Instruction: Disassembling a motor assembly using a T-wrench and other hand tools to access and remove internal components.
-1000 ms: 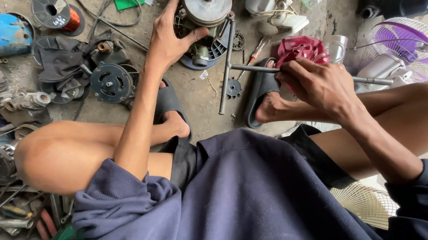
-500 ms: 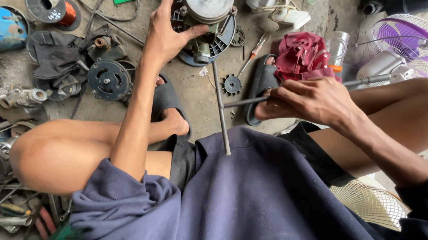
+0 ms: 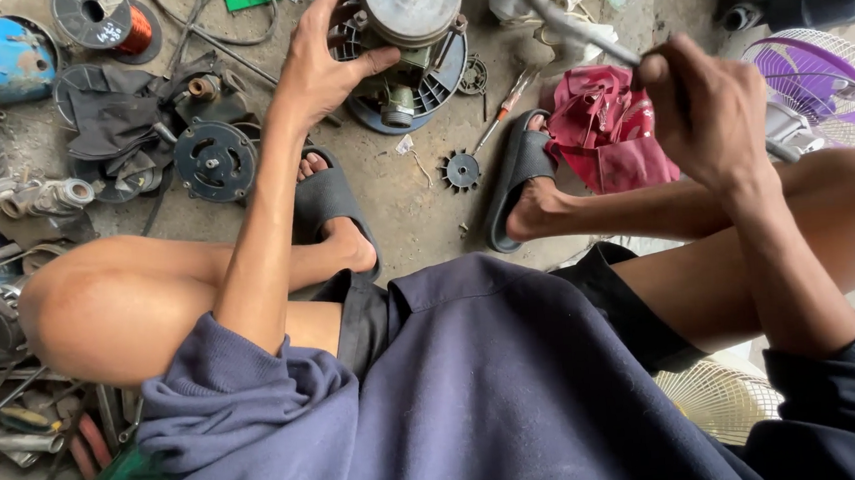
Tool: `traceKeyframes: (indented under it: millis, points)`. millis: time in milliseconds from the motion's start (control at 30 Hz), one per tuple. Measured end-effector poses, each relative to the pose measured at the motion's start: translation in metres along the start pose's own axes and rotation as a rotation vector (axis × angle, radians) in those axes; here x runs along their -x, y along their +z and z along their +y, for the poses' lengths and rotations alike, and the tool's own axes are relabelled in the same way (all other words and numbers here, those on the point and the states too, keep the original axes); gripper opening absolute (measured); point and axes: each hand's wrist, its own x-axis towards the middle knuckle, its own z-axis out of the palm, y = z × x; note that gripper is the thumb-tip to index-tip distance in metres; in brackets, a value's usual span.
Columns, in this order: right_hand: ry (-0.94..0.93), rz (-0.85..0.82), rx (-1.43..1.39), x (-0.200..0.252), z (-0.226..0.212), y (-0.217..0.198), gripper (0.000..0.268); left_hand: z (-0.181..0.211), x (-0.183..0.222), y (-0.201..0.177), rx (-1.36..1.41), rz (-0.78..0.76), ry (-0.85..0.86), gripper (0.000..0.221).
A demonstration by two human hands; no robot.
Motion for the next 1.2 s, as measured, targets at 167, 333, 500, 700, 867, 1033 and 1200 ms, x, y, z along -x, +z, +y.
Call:
traceKeyframes:
  millis: [167, 333, 500, 700, 867, 1033, 1200]
  points:
    - [0.275, 0.098, -0.383, -0.019, -0.007, 0.003, 0.043, -0.003, -0.009, -0.016, 0.209, -0.154, -0.136, 0.079]
    - [0.503, 0.048, -0.655, -0.026, -0.037, -0.007, 0.044, -0.014, -0.019, -0.028, 0.347, -0.256, -0.231, 0.078]
    - [0.555, -0.015, -0.651, -0.028, -0.041, 0.0, 0.038, -0.016, -0.031, -0.036, 0.324, -0.338, -0.252, 0.073]
    - [0.504, 0.061, -0.433, -0.015, -0.039, 0.035, 0.028, -0.014, -0.029, -0.04, 0.462, -0.367, -0.279, 0.073]
    - [0.487, -0.028, -0.535, -0.017, -0.045, 0.035, 0.027, -0.014, -0.026, -0.037, 0.48, -0.357, -0.308, 0.068]
    - [0.504, 0.144, -0.51, -0.011, -0.029, 0.056, 0.039, -0.028, -0.028, -0.037, 0.499, -0.369, -0.303, 0.07]
    - [0.641, -0.001, -0.669, -0.018, -0.058, 0.045, 0.025, -0.039, -0.039, -0.049, 0.431, -0.432, -0.292, 0.07]
